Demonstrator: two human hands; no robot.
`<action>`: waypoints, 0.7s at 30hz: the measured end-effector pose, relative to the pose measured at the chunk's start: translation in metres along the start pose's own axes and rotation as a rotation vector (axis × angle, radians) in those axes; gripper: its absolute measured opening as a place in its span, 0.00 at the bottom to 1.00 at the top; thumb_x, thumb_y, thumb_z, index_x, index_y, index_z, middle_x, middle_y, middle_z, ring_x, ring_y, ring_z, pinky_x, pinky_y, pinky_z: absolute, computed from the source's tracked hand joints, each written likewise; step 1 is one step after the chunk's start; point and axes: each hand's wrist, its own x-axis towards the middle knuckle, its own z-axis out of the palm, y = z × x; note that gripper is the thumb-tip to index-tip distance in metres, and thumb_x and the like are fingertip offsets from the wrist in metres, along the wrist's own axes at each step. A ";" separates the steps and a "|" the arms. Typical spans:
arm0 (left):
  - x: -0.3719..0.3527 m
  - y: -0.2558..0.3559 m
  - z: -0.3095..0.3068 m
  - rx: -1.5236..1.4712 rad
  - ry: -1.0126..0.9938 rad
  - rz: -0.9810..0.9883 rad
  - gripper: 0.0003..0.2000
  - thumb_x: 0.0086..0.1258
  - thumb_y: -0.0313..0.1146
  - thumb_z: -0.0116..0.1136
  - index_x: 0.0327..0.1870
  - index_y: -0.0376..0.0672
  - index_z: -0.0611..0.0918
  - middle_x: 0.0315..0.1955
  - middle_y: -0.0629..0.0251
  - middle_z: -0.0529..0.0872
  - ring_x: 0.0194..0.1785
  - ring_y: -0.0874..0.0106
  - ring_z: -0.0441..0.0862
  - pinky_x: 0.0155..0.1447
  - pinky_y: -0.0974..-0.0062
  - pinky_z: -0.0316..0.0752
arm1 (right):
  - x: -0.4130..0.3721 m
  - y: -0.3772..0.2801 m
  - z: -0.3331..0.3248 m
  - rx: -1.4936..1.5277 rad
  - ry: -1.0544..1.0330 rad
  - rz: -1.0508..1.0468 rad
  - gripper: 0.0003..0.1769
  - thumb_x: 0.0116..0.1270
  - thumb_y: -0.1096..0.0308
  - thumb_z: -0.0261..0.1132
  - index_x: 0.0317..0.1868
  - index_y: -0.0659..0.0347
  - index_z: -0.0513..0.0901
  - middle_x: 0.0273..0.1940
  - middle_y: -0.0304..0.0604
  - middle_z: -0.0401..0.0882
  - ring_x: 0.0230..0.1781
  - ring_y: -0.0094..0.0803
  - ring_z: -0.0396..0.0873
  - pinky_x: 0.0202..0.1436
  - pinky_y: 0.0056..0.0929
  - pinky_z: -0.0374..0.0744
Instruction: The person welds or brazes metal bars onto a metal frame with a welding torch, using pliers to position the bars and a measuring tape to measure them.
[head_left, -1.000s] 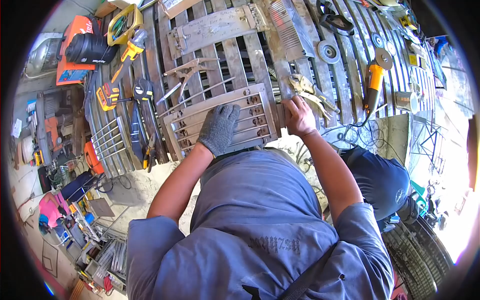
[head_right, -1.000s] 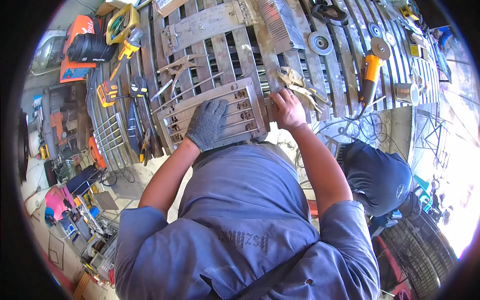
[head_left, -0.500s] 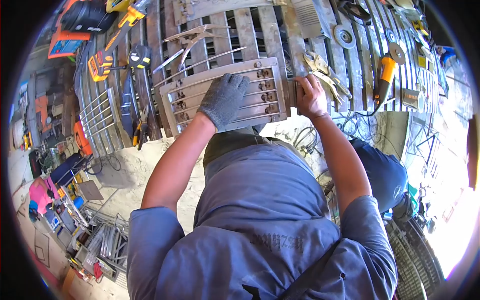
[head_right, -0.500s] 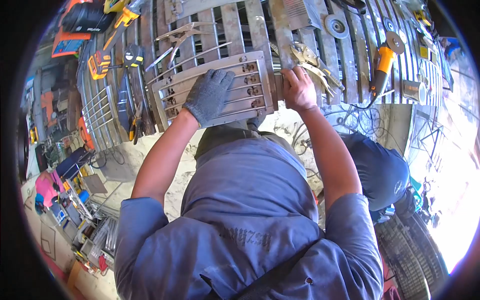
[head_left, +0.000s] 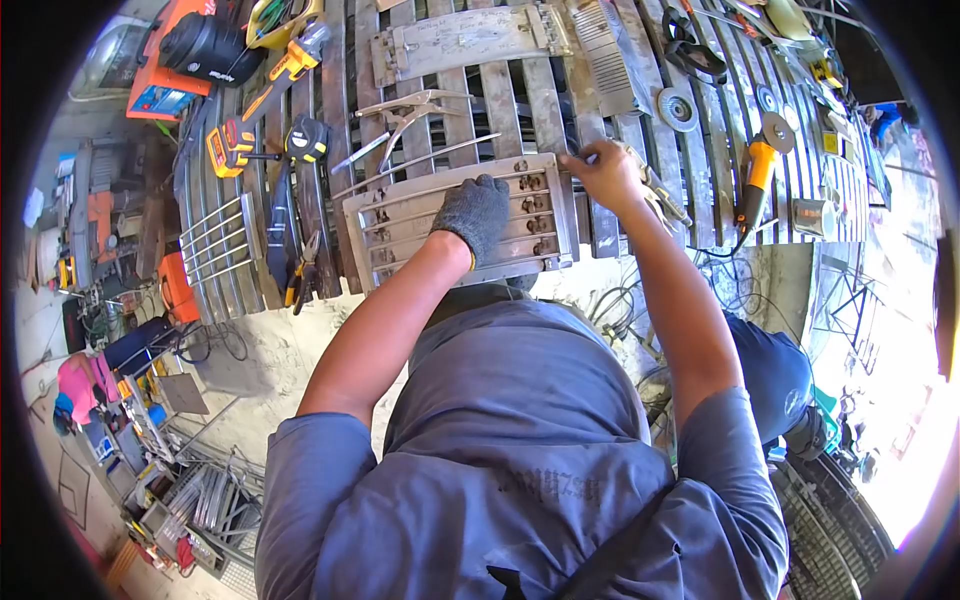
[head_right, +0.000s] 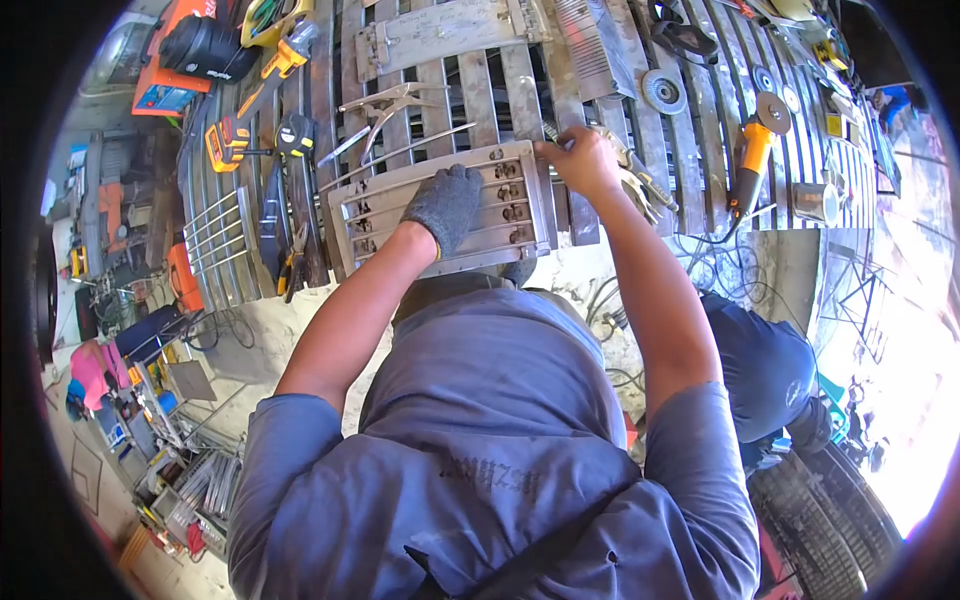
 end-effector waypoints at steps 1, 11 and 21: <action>0.003 -0.001 0.003 -0.004 -0.002 0.004 0.16 0.75 0.29 0.64 0.61 0.36 0.84 0.55 0.46 0.90 0.58 0.50 0.92 0.61 0.52 0.89 | 0.007 -0.008 -0.001 -0.054 -0.015 0.018 0.39 0.62 0.32 0.84 0.51 0.64 0.95 0.48 0.60 0.96 0.50 0.56 0.95 0.59 0.50 0.90; 0.008 -0.001 0.007 0.027 -0.022 0.007 0.16 0.83 0.31 0.57 0.65 0.36 0.84 0.54 0.45 0.93 0.56 0.51 0.95 0.58 0.50 0.91 | 0.041 -0.062 -0.023 0.030 -0.258 0.381 0.38 0.51 0.46 0.96 0.40 0.77 0.92 0.36 0.58 0.94 0.29 0.45 0.95 0.34 0.42 0.94; 0.010 -0.003 0.008 -0.056 -0.013 -0.018 0.13 0.82 0.31 0.58 0.58 0.40 0.90 0.54 0.45 0.93 0.57 0.49 0.95 0.58 0.48 0.91 | 0.060 -0.080 -0.030 0.014 -0.375 0.513 0.33 0.49 0.54 0.98 0.40 0.76 0.93 0.37 0.53 0.95 0.28 0.41 0.94 0.31 0.41 0.95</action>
